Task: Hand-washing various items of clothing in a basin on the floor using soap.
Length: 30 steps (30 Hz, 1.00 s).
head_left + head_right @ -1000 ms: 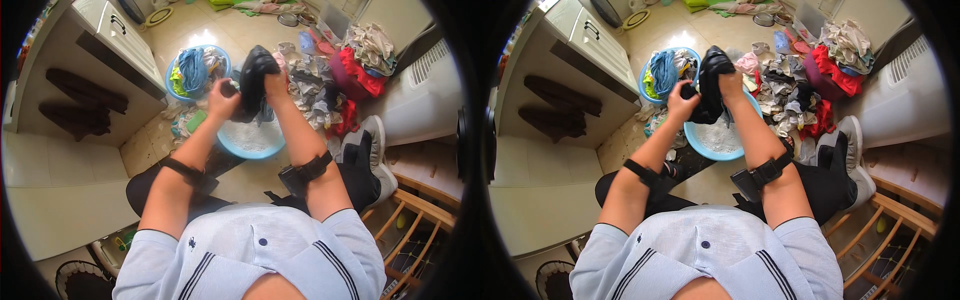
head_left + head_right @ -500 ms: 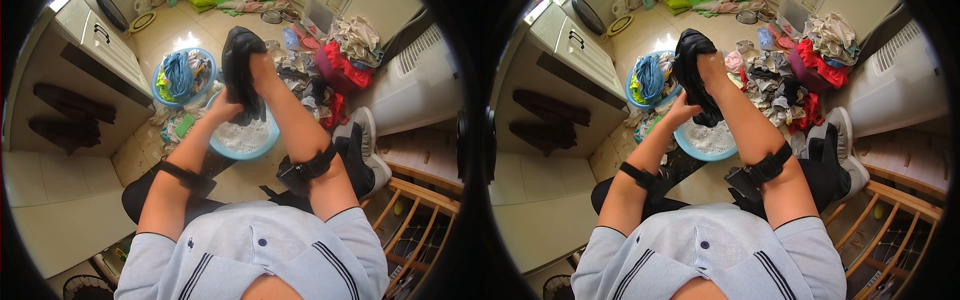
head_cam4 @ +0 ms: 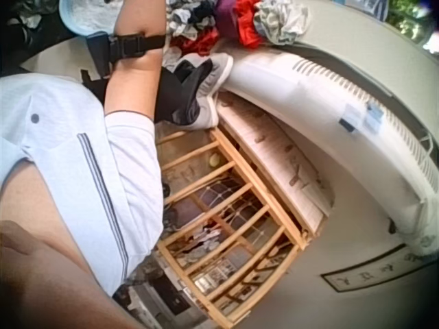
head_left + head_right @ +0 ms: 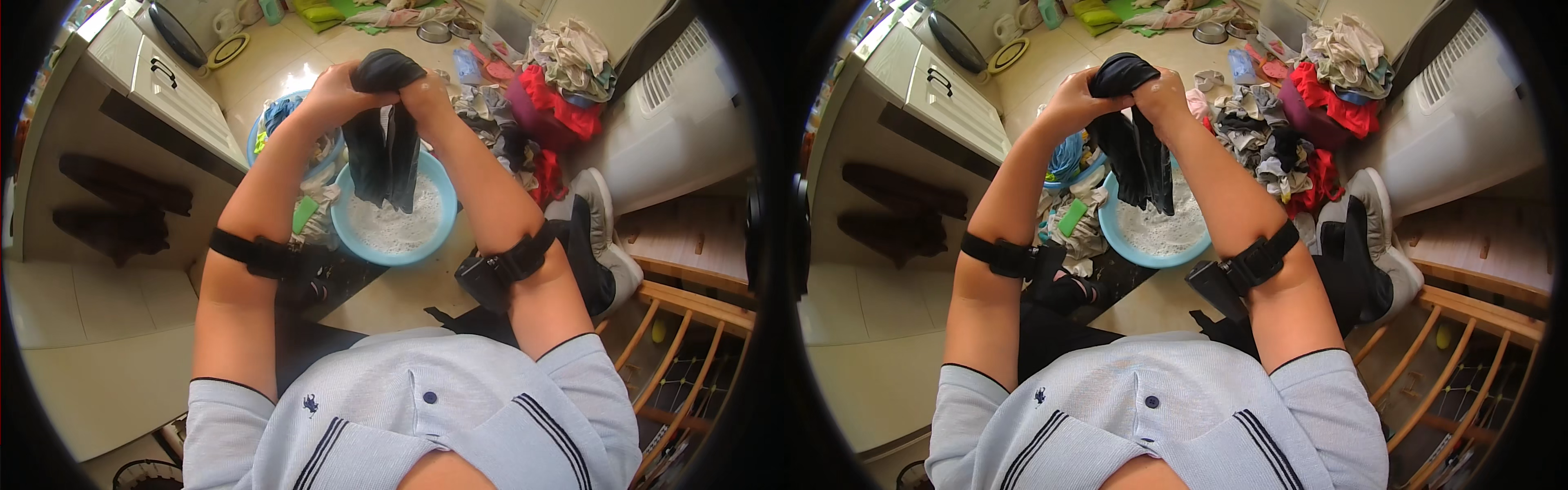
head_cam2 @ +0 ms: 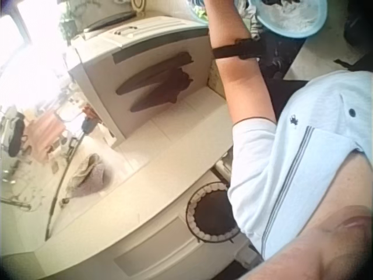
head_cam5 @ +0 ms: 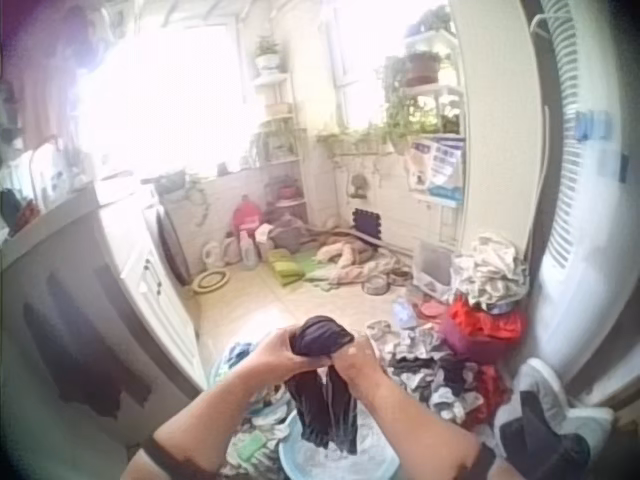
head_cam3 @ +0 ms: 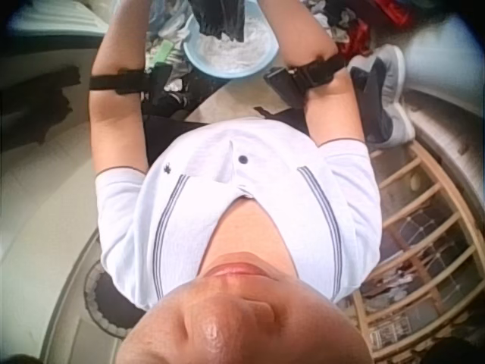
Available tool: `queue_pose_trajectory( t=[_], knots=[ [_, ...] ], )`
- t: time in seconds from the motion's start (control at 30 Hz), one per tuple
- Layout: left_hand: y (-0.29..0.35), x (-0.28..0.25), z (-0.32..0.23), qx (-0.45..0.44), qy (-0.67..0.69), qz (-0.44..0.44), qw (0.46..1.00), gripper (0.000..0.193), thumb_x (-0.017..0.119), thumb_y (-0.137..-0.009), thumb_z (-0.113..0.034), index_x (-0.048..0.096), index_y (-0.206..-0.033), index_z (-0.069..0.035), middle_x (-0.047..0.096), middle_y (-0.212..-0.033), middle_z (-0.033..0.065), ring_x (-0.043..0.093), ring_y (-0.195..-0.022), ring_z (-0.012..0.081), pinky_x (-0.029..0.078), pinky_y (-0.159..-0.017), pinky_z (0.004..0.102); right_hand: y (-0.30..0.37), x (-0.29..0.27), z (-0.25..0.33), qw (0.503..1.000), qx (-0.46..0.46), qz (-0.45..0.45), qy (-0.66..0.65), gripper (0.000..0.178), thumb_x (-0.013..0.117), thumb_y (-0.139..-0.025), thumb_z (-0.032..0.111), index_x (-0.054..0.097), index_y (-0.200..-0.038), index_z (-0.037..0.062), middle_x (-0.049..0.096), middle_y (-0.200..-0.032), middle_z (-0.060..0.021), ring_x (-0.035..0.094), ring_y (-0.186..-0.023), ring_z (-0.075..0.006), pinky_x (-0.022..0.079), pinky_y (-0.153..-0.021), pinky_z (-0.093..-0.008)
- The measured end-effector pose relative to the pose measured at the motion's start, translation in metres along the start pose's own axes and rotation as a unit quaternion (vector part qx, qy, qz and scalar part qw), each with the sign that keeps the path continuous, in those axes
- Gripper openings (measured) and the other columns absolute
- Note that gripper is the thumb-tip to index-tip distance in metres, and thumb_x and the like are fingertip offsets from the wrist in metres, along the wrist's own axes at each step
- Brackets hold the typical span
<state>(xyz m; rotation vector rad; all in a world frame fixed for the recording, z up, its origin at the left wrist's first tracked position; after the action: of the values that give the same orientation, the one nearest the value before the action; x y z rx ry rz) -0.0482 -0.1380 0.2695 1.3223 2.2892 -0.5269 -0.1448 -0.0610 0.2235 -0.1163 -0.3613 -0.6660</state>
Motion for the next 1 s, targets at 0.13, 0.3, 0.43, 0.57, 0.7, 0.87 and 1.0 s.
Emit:
queue_pose_trajectory(
  t=[0.13, 0.3, 0.43, 0.57, 0.7, 0.87, 1.0],
  knots=[
    [0.003, 0.002, 0.0, -0.058, 0.0, -0.026, 0.998, 0.031, 0.073, -0.065, -0.021, 0.061, -0.086, -0.001, 0.06, -0.072, 0.0022, 0.054, -0.064, 0.0086, 0.043, -0.061, 0.0235, 0.002, -0.015, 0.0, 0.997, -0.027, 0.032, 0.067, 0.017, 0.063, -0.074, 0.017, 0.062, -0.081, 0.0012, 0.059, -0.07, -0.0019, 0.051, -0.062, -0.01, 0.042, -0.058, -0.0262],
    [0.002, 0.013, 0.007, -0.043, 0.047, -0.065, 0.996, 0.024, 0.065, -0.063, -0.012, 0.061, -0.084, 0.001, 0.059, -0.07, 0.0027, 0.052, -0.062, 0.0091, 0.042, -0.059, 0.0232, 0.016, -0.024, -0.013, 0.921, -0.198, 0.078, 0.325, 0.024, 0.068, -0.072, 0.022, 0.062, -0.082, 0.0001, 0.06, -0.069, -0.0075, 0.054, -0.062, -0.0139, 0.044, -0.06, -0.03],
    [0.009, 0.022, -0.01, -0.053, -0.014, -0.066, 0.996, 0.024, 0.061, -0.06, -0.007, 0.061, -0.082, 0.002, 0.06, -0.068, 0.0039, 0.054, -0.058, 0.0108, 0.043, -0.056, 0.0235, 0.019, -0.041, -0.036, 0.884, -0.289, 0.051, 0.363, 0.026, 0.067, -0.072, 0.024, 0.062, -0.081, 0.0004, 0.06, -0.069, -0.0139, 0.057, -0.062, -0.0229, 0.045, -0.061, -0.0327],
    [0.011, 0.016, -0.013, -0.082, 0.087, -0.097, 0.988, 0.025, 0.059, -0.059, -0.004, 0.061, -0.082, 0.004, 0.06, -0.067, 0.0052, 0.054, -0.057, 0.012, 0.044, -0.055, 0.0235, 0.023, -0.063, -0.078, 0.872, -0.294, 0.012, 0.39, 0.024, 0.066, -0.072, 0.022, 0.061, -0.08, 0.0, 0.059, -0.068, -0.0152, 0.058, -0.062, -0.0258, 0.045, -0.06, -0.0336],
    [0.009, 0.008, -0.022, -0.056, 0.107, -0.099, 0.988, 0.024, 0.057, -0.057, -0.001, 0.06, -0.08, 0.005, 0.059, -0.066, 0.0061, 0.054, -0.056, 0.0127, 0.045, -0.056, 0.0229, 0.027, -0.067, -0.109, 0.946, -0.136, 0.001, 0.296, 0.022, 0.064, -0.073, 0.021, 0.061, -0.079, -0.0003, 0.06, -0.067, -0.0158, 0.06, -0.063, -0.0259, 0.045, -0.059, -0.0348],
    [0.011, 0.002, -0.036, -0.075, 0.172, -0.128, 0.974, 0.027, 0.055, -0.058, 0.002, 0.059, -0.084, 0.006, 0.061, -0.073, 0.0084, 0.057, -0.061, 0.014, 0.046, -0.058, 0.0235, 0.028, -0.087, -0.149, 0.936, -0.134, 0.003, 0.325, 0.023, 0.066, -0.072, 0.021, 0.06, -0.078, -0.0005, 0.06, -0.07, -0.0182, 0.059, -0.066, -0.0333, 0.045, -0.06, -0.0375],
    [0.01, -0.017, -0.058, -0.044, 0.238, -0.14, 0.96, 0.024, 0.052, -0.061, 0.004, 0.058, -0.084, 0.004, 0.06, -0.072, 0.0074, 0.055, -0.062, 0.0136, 0.045, -0.061, 0.023, 0.038, -0.101, -0.19, 0.926, -0.073, -0.025, 0.369, 0.023, 0.069, -0.072, 0.022, 0.062, -0.078, 0.0004, 0.063, -0.067, -0.0118, 0.061, -0.062, -0.0192, 0.045, -0.057, -0.0316]
  ],
)
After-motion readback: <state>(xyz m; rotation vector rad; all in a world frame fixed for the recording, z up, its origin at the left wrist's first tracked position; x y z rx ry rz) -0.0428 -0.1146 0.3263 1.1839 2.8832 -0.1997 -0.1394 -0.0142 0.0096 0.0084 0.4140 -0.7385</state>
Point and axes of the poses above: each hand's wrist, its own y-axis away from the middle knuckle, its own x-axis out of the palm, z = x × y, the point moved 5 cm from there along -y, towards the middle knuckle
